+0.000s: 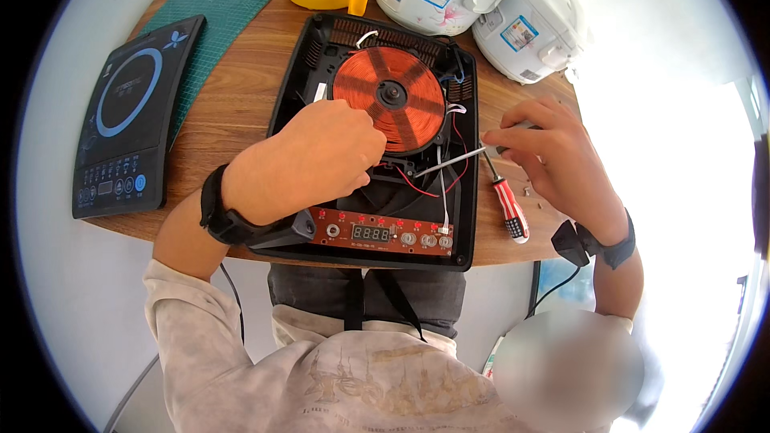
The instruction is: The person uses a screwdriver to adjust screws on the internal components of an induction cooktop, focusing on the area around the copper coil. They then place the cooktop's control panel back onto the unit.
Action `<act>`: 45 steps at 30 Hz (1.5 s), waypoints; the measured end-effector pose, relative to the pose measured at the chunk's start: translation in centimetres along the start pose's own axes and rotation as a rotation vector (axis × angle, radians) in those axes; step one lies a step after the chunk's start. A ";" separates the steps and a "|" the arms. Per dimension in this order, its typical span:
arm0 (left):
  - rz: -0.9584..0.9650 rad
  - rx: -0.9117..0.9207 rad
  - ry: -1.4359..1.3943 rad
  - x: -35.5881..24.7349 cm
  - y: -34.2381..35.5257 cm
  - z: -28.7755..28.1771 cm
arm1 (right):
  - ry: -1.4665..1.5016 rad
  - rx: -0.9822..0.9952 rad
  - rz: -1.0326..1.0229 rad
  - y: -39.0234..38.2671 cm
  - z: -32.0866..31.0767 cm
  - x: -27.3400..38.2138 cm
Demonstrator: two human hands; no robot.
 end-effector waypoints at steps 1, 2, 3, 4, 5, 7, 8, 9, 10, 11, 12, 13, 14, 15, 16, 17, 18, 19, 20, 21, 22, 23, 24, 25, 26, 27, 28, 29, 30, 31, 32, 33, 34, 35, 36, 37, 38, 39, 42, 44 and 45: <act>0.011 -0.009 0.003 0.0 0.0 -0.1 | -0.009 0.001 -0.002 0.0 -0.1 0.0; 0.023 -0.017 0.005 0.0 -0.1 -0.1 | -0.018 0.002 -0.004 0.0 -0.2 0.1; 0.033 -0.025 0.008 0.0 -0.1 -0.1 | -0.006 -0.001 0.019 0.0 -0.3 0.2; 0.025 -0.019 0.010 0.1 -0.1 0.0 | 0.007 -0.003 0.043 -0.2 -0.3 0.3; 0.018 -0.013 0.012 0.1 -0.1 0.1 | 0.019 -0.006 0.066 -0.3 -0.4 0.3; 0.018 -0.017 0.008 0.1 -0.1 0.3 | 0.032 -0.050 0.059 -0.6 -0.5 0.2; 0.022 -0.028 0.001 0.2 -0.1 0.4 | 0.038 -0.072 0.056 -0.7 -0.6 0.1; 0.027 -0.039 -0.004 0.2 -0.2 0.5 | 0.032 -0.069 0.057 -0.7 -0.6 0.2; 0.032 -0.049 -0.008 0.3 -0.3 0.4 | 0.026 -0.066 0.058 -0.8 -0.7 0.2; 0.037 -0.060 -0.011 0.3 -0.3 0.4 | 0.020 -0.063 0.059 -0.9 -0.7 0.2; 0.041 -0.071 -0.015 0.3 -0.3 0.4 | 0.034 -0.056 0.062 -0.9 -0.6 0.2; 0.033 -0.061 -0.019 0.3 -0.3 0.4 | 0.048 -0.049 0.064 -0.9 -0.5 0.3; 0.025 -0.051 -0.024 0.3 -0.3 0.3 | 0.062 -0.043 0.066 -1.0 -0.3 0.3; 0.018 -0.042 -0.030 0.3 -0.2 0.2 | 0.058 -0.032 0.071 -1.0 -0.1 0.3; 0.000 -0.010 -0.022 0.2 -0.1 0.2 | 0.053 -0.021 0.075 -1.1 0.0 0.2; -0.018 0.022 -0.015 0.1 0.1 0.1 | 0.049 -0.010 0.078 -1.2 0.1 0.3; -0.038 0.053 -0.007 0.1 0.1 0.1 | 0.046 -0.011 0.081 -1.2 0.2 0.3; -0.031 0.042 -0.006 0.1 0.1 0.1 | 0.044 -0.012 0.083 -1.2 0.2 0.4; -0.024 0.030 -0.004 0.2 0.0 0.2 | 0.041 -0.014 0.085 -1.3 0.3 0.4; -0.014 0.018 -0.004 0.2 0.0 0.3 | 0.031 -0.018 0.082 -1.3 0.3 0.4; -0.021 0.028 -0.001 0.2 0.0 0.3 | 0.020 -0.022 0.078 -1.2 0.2 0.3; -0.028 0.038 0.002 0.1 0.1 0.2 | 0.009 -0.026 0.075 -1.2 0.2 0.3; -0.036 0.048 0.006 0.1 0.1 0.2 | 0.005 -0.027 0.077 -1.2 0.1 0.4; -0.043 0.063 0.005 0.1 0.2 0.1 | 0.002 -0.027 0.079 -1.2 0.0 0.6; -0.050 0.078 0.005 0.0 0.2 0.1 | -0.001 -0.027 0.081 -1.2 -0.1 0.7; -0.057 0.094 0.005 0.0 0.3 0.1 | -0.009 -0.031 0.076 -1.2 0.0 0.7; -0.052 0.087 0.004 0.0 0.2 0.0 | -0.018 -0.035 0.072 -1.3 0.1 0.8; -0.048 0.081 0.003 0.0 0.1 0.0 | -0.026 -0.039 0.068 -1.3 0.1 0.8; -0.043 0.074 0.002 0.0 0.1 0.1 | -0.037 -0.035 0.064 -1.4 0.1 0.9; -0.046 0.077 0.004 0.0 0.1 0.0 | -0.048 -0.032 0.060 -1.4 0.1 0.9; -0.049 0.081 0.007 0.0 0.1 0.0 | -0.059 -0.028 0.056 -1.5 0.1 0.9; -0.050 0.085 0.009 0.0 0.2 0.0 | -0.069 -0.026 0.048 -1.6 0.1 1.0; -0.047 0.075 0.001 0.0 0.2 0.0 | -0.079 -0.024 0.039 -1.6 0.1 1.1; -0.043 0.065 -0.006 0.0 0.2 0.0 | -0.089 -0.023 0.031 -1.7 0.0 1.1; -0.043 0.055 -0.012 -0.1 0.1 -0.1 | -0.096 -0.018 0.023 -1.6 0.0 1.2; -0.045 0.060 -0.011 0.0 0.1 -0.1 | -0.103 -0.014 0.016 -1.4 -0.1 1.4; -0.048 0.065 -0.010 0.0 0.1 -0.1 | -0.110 -0.010 0.008 -1.3 -0.1 1.5; -0.050 0.070 -0.010 0.0 0.2 0.0 | -0.130 -0.010 0.001 -1.3 -0.2 1.7; -0.032 0.054 -0.031 0.0 0.1 -0.1 | -0.182 0.002 0.008 -1.3 -0.2 2.2; -0.046 0.085 -0.022 0.0 0.2 -0.1 | -0.206 0.030 0.049 -1.5 -0.1 2.5; -0.052 0.099 -0.016 -0.1 0.2 -0.1 | -0.205 0.043 0.058 -1.6 -0.1 2.7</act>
Point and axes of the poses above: each hand's wrist, its own y-axis towards the middle knuckle, its own z-axis out of the palm, x = y × z, the point moved 3 cm from there along y, towards the middle knuckle, and after that the axes turned 4 degrees about -z, right-handed, at the moved point
